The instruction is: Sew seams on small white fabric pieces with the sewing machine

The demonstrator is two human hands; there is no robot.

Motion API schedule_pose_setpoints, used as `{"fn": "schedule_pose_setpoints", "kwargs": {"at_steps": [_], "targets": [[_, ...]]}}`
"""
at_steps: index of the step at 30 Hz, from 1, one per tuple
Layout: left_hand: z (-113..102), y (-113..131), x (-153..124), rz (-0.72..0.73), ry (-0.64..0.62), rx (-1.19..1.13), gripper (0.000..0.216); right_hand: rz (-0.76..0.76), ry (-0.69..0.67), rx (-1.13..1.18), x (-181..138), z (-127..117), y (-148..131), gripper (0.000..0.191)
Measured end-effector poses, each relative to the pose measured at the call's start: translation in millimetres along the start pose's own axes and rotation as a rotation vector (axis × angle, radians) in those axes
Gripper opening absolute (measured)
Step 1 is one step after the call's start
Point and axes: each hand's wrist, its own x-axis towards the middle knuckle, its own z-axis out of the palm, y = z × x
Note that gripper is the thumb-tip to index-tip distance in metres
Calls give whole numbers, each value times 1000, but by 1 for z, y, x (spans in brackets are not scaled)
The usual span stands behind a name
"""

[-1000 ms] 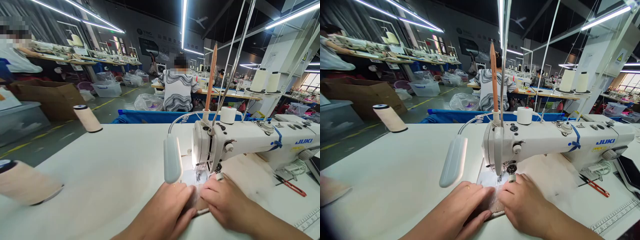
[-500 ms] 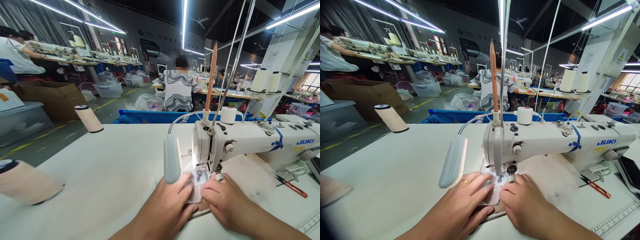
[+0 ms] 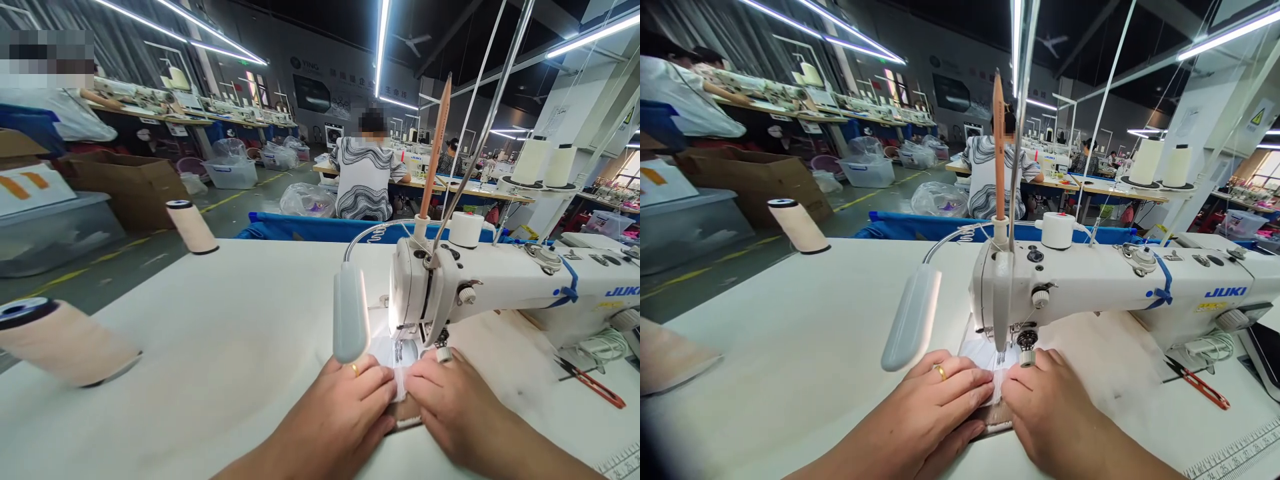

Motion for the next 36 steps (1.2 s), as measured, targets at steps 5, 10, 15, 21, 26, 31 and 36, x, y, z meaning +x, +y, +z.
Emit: {"fn": "schedule_pose_setpoints", "kwargs": {"at_steps": [5,10,15,21,26,31,36], "targets": [[1,5,-2,42,52,-61,13,8,36,1,1,3,3,17],[5,7,-3,56,68,-77,17,14,57,1,1,2,3,18],[5,3,2,38,70,7,19,47,116,-12,4,2,4,19],[1,4,3,65,57,19,27,-14,143,33,3,7,4,22],[7,1,0,52,85,44,30,21,148,8,5,8,4,19],[5,-7,6,53,94,50,35,58,183,-37,8,6,3,24],[-7,-7,20,68,-15,88,37,74,193,-58,10,4,2,30]]}}
